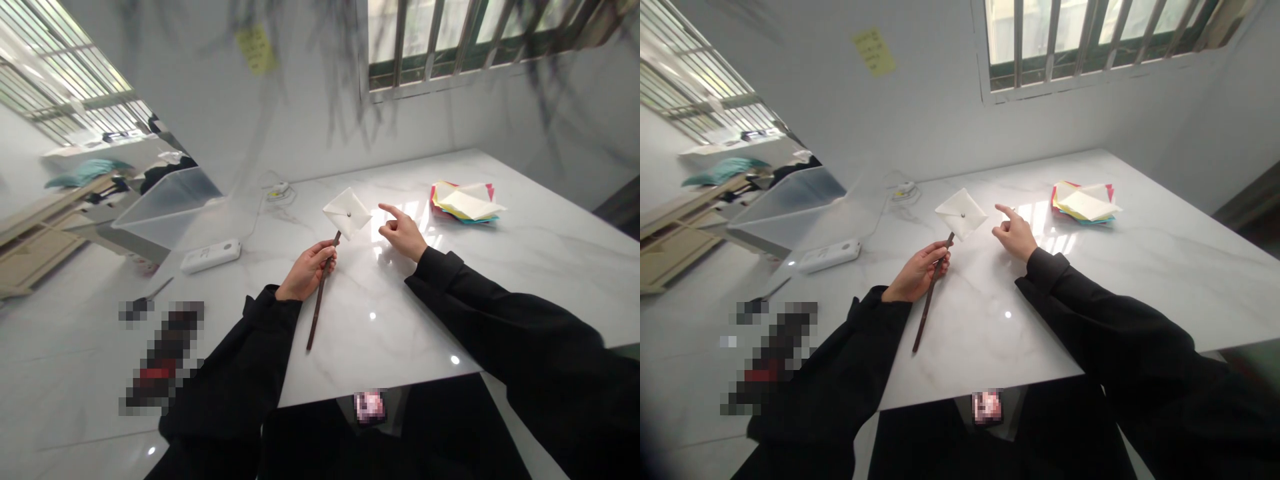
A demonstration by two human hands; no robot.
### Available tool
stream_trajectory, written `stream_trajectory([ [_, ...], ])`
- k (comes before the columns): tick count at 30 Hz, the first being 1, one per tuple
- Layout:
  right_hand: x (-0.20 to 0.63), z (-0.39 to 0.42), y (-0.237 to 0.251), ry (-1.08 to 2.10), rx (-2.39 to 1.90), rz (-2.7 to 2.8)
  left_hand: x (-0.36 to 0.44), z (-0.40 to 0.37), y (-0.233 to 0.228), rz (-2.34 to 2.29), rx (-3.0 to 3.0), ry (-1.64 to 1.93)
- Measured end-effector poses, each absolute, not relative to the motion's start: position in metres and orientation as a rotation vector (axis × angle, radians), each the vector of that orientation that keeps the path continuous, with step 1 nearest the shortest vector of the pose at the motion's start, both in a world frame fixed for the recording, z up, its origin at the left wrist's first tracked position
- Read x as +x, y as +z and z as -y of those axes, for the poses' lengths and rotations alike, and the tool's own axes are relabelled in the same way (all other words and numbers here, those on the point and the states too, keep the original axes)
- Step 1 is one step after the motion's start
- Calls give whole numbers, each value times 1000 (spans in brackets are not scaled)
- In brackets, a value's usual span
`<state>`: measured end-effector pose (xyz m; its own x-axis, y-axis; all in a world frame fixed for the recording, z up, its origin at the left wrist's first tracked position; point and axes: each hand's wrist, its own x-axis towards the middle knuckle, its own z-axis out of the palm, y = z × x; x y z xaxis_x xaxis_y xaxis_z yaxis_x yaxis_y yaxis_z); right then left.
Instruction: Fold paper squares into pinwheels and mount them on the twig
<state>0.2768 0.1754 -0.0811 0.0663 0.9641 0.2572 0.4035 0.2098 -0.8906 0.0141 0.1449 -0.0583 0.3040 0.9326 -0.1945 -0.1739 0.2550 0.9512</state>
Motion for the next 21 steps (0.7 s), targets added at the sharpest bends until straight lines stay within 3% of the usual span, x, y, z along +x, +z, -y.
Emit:
stream_trajectory([
  [10, 271, -170, -74, 735, -1479, 1742, 15, -144, -56, -990, 998, 951],
  [21, 272, -170, -76, 692, -1436, 1596, 14, -144, -57, -988, 1027, 940],
])
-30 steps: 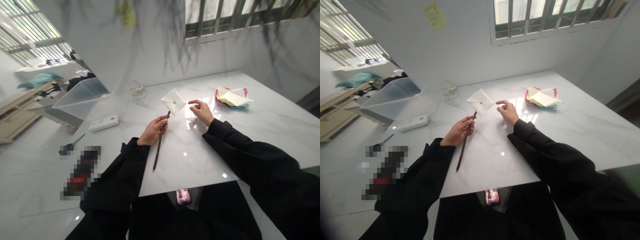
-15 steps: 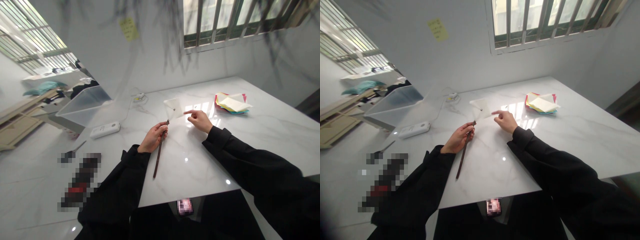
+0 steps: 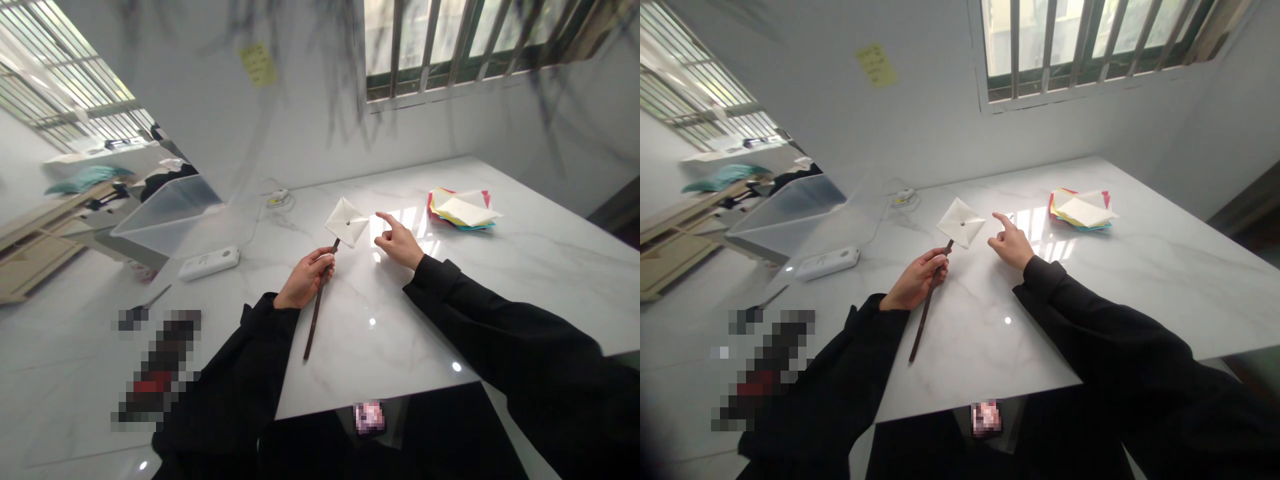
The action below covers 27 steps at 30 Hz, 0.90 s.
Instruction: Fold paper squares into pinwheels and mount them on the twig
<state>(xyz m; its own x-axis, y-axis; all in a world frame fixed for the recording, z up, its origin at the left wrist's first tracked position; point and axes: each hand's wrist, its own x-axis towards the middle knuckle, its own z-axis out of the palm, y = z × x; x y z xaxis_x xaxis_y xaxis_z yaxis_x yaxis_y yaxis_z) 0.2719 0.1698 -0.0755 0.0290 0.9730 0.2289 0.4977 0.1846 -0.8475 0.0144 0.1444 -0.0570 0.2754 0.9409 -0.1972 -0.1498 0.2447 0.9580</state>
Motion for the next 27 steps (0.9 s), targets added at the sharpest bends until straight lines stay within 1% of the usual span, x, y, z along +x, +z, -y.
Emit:
stream_trajectory([
  [4, 275, -169, -71, 544, -1461, 1653, 14, -145, -60, -993, 1076, 906],
  [10, 279, -172, -71, 640, -1607, 1838, 15, -145, -59, -991, 1089, 918],
  [19, 278, -172, -72, 556, -1615, 1793, 15, -145, -59, -983, 1077, 926],
  [24, 277, -172, -74, 653, -1557, 1687, 14, -145, -59, -985, 1062, 914],
  [27, 277, -171, -74, 727, -1531, 1784, 15, -144, -58, -991, 1046, 918],
])
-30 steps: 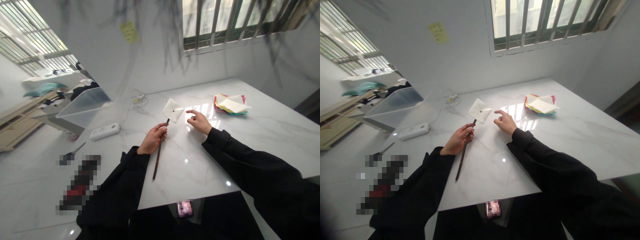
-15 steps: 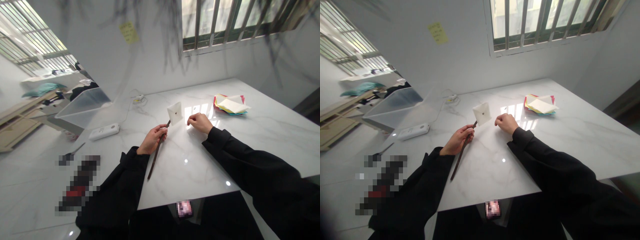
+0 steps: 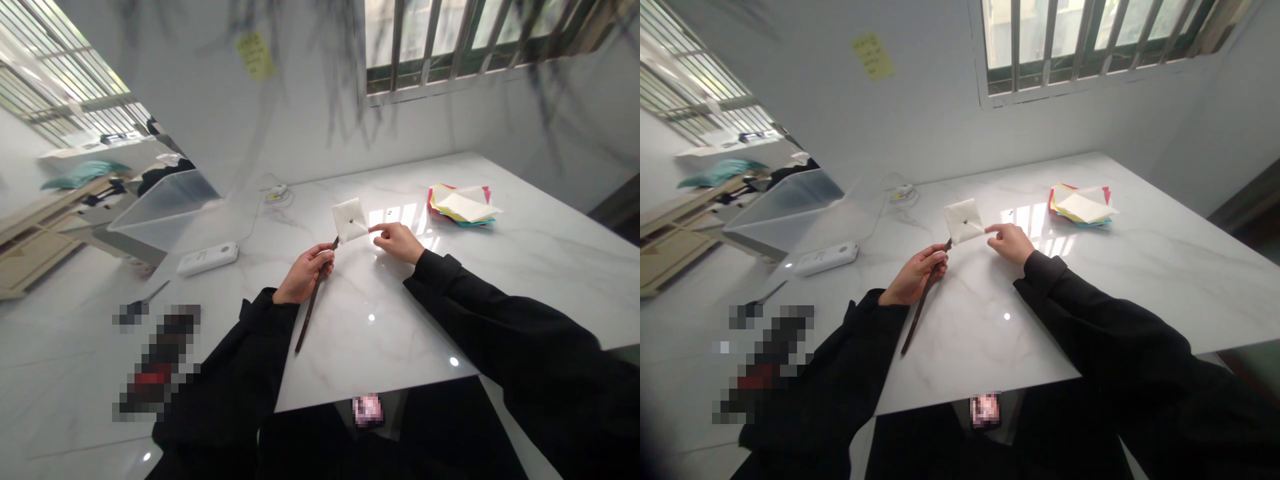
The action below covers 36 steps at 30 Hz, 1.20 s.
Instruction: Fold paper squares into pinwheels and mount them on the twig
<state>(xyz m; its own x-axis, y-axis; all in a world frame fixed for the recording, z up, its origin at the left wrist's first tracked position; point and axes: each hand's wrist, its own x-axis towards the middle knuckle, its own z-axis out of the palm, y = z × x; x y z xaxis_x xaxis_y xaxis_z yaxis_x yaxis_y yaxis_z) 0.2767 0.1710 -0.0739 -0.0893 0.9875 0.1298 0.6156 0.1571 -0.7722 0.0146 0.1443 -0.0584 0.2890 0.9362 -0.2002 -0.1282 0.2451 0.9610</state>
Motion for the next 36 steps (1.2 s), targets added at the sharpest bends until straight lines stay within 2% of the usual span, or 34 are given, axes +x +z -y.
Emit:
stream_trajectory([
  [20, 276, -169, -74, 709, -1556, 1872, 15, -144, -58, -990, 1062, 913],
  [30, 277, -173, -76, 690, -1585, 1683, 15, -144, -58, -976, 1038, 917],
  [33, 273, -172, -77, 866, -1530, 1588, 15, -144, -57, -982, 1023, 927],
  [36, 265, -166, -74, 1247, -1383, 1493, 14, -144, -57, -982, 984, 948],
])
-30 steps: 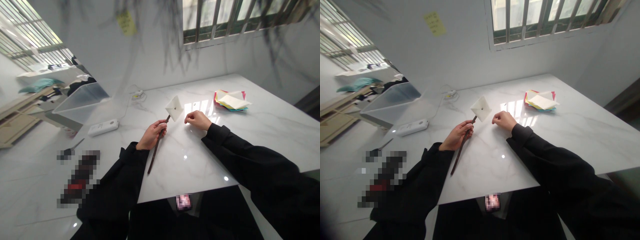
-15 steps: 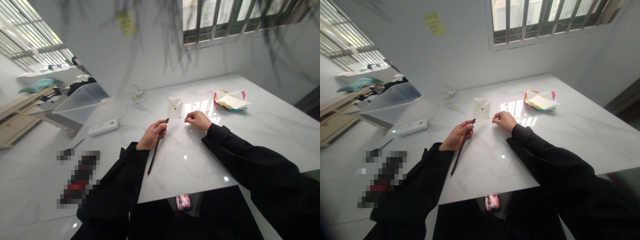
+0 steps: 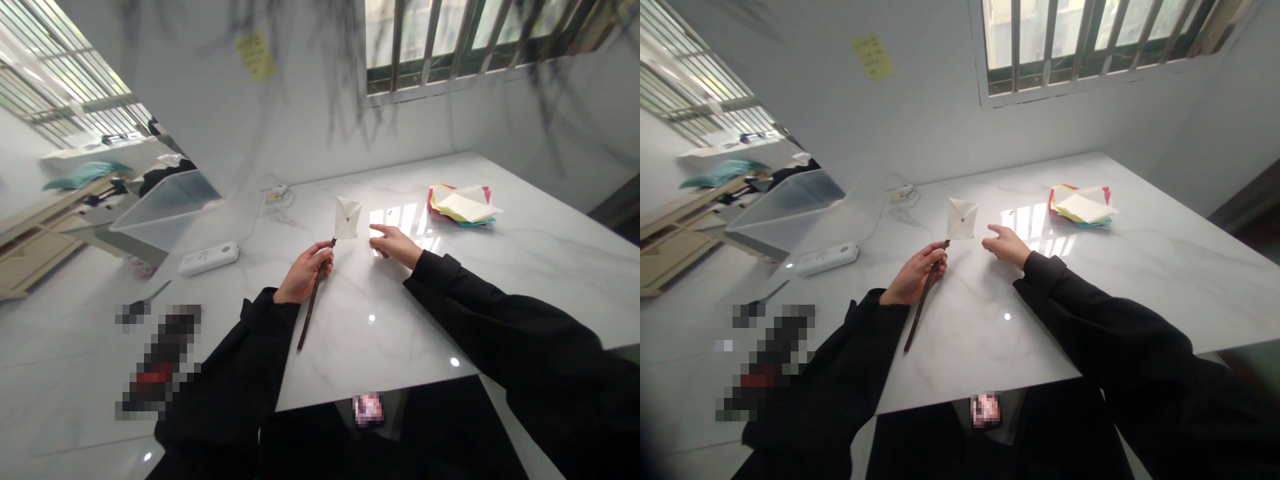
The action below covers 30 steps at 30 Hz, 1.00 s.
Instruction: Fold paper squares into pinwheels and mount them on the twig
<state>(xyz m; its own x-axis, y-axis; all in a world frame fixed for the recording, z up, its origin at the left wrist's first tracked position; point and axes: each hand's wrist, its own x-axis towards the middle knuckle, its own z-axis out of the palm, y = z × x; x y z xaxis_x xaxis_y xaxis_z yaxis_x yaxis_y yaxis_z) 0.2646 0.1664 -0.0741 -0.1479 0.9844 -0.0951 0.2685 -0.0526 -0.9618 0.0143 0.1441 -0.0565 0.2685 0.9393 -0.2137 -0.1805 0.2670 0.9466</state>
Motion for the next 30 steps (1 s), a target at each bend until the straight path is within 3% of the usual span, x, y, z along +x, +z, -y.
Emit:
stream_trajectory([
  [4, 256, -155, -64, 1461, -1210, 1679, 14, -144, -55, -976, 982, 946],
  [15, 263, -168, -73, 1263, -1401, 1344, 14, -143, -55, -970, 977, 938],
  [17, 263, -167, -74, 1178, -1420, 1393, 13, -144, -57, -968, 991, 938],
  [23, 270, -163, -71, 481, -1509, 1701, 16, -144, -60, -969, 1105, 899],
  [30, 276, -171, -76, 584, -1677, 1963, 13, -146, -63, -979, 1098, 892],
])
